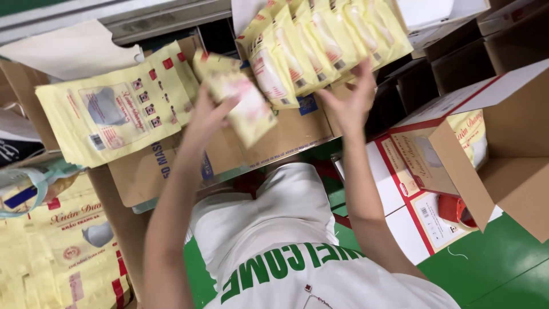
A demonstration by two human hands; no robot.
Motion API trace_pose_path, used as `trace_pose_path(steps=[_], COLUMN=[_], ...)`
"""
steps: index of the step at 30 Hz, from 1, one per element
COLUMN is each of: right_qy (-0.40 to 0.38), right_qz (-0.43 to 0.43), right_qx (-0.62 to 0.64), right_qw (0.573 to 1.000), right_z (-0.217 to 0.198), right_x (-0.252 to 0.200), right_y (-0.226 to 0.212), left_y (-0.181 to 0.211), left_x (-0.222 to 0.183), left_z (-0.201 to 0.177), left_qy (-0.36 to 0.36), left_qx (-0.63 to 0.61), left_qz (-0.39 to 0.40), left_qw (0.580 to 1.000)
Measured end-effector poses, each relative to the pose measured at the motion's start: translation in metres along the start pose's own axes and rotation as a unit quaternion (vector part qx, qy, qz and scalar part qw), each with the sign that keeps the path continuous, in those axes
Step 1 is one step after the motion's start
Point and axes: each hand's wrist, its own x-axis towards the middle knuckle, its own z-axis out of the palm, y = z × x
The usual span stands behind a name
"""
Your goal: The person places individual face masks into plastic pouches, gathers several pouches, and then places the filled pouches into cardboard boxes, eventually taping one of the boxes shut.
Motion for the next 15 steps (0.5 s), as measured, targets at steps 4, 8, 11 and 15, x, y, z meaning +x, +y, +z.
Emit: trace_pose_path(steps=[4,8,11,15], right_qy=[-0.050,-0.042,-0.028,0.024], right_qz=[-0.055,-0.051,-0.086,-0.099], right_qx=[-0.064,-0.047,-0.053,-0.063], right_qw=[0.995,0.997,0.994,0.993], right_z=[0.062,0.086,0.053,-0.081], right_x=[0.019,0.045,0.043,0.021], right_y=[-0.005,0.002,-0.014,-0.029], left_y=[0.003,-0.025,-0.037,-0.029], left_x=[0.073,0.114,0.101,0.065], left_z=[0.090,0.116,0.092,0.037], left_qy=[0.053,0.174,0.141,0.127], left_qx=[-0.014,0.132,0.073,-0.012], left_qz=[0.047,0.124,0.147,0.094], left_qw=[0.997,0.968,0.976,0.987])
